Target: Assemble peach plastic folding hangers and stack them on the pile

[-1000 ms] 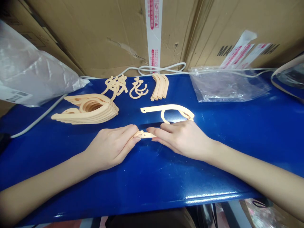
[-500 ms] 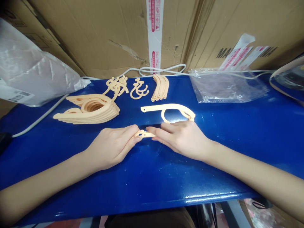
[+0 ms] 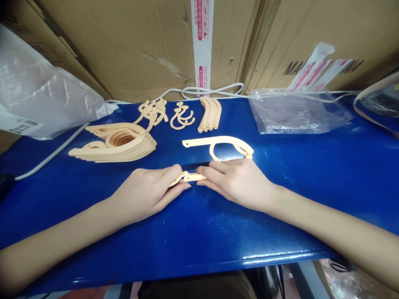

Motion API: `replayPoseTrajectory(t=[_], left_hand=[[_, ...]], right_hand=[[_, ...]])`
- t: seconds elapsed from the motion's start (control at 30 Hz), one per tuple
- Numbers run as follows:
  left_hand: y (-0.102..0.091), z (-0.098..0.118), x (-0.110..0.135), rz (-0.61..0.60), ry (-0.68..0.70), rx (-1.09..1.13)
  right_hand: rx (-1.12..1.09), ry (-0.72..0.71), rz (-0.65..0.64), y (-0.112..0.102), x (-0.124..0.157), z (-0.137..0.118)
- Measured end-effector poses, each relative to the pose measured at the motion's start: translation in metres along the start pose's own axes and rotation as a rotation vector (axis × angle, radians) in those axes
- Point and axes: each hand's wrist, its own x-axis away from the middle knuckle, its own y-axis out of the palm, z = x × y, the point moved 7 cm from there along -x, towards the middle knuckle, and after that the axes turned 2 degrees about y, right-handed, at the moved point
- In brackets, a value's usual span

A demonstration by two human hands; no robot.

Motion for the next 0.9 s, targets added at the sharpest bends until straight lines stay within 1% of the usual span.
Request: replayPoseTrajectory(t=[0.13, 0.27, 0.6, 0.9], left_hand=[[0.001, 0.000, 0.001, 0.020, 0.013, -0.040], [0.001, 0.001, 0.002, 0.012, 0.021, -0.052], [-0.001, 0.011, 0.004, 0.019, 0.110, -0.166], [-0.012, 0.016, 0.003, 0.079, 0.200, -0.330]], right_hand=[[0.007, -0.001, 0.007, 0.000, 0.000, 0.000], [-0.002, 0.004, 0.003, 0.000, 0.000, -0.001], [-0.006, -0.014, -0.034, 0.004, 0.001, -0.004], [-0.050, -0.004, -0.006, -0.001, 0.002, -0.003]])
